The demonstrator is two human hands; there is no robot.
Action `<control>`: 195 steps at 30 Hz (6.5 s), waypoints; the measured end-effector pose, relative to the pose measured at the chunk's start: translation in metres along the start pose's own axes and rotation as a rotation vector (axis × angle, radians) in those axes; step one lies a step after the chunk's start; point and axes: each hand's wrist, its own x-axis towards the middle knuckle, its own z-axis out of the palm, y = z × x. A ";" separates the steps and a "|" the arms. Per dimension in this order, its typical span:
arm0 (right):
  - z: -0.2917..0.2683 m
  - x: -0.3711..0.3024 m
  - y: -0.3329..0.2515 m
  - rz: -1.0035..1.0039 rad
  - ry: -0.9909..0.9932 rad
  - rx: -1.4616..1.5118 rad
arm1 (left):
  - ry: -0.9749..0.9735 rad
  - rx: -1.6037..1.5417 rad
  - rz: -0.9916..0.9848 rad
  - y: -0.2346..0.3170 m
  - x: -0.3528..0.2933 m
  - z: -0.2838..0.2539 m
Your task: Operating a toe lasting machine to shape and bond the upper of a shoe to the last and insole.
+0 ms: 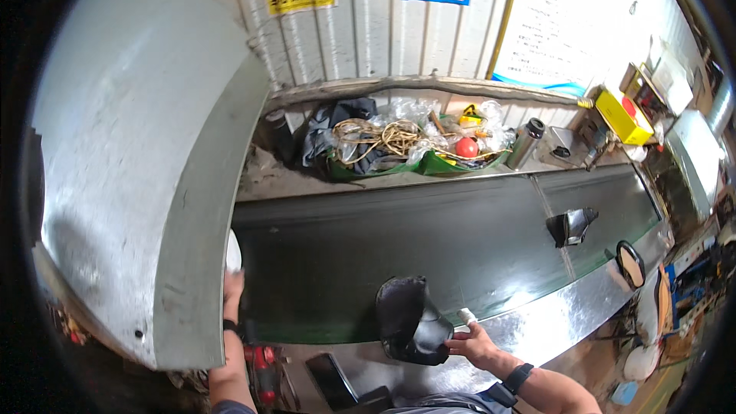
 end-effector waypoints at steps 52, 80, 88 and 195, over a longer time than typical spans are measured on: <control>-0.121 -0.117 0.139 -1.176 0.141 -0.619 | -0.267 -0.684 -0.186 0.422 -0.401 -0.016; -0.153 -0.132 0.118 -0.707 -0.666 -0.518 | -0.286 -0.834 -0.416 0.374 -0.453 -0.104; 0.035 -0.174 0.030 0.177 -0.837 -0.824 | 0.124 -1.080 -0.387 0.274 -0.486 -0.259; 0.388 -0.409 0.503 0.204 -1.225 -0.330 | 1.365 -1.740 -1.131 -0.106 -0.824 -0.435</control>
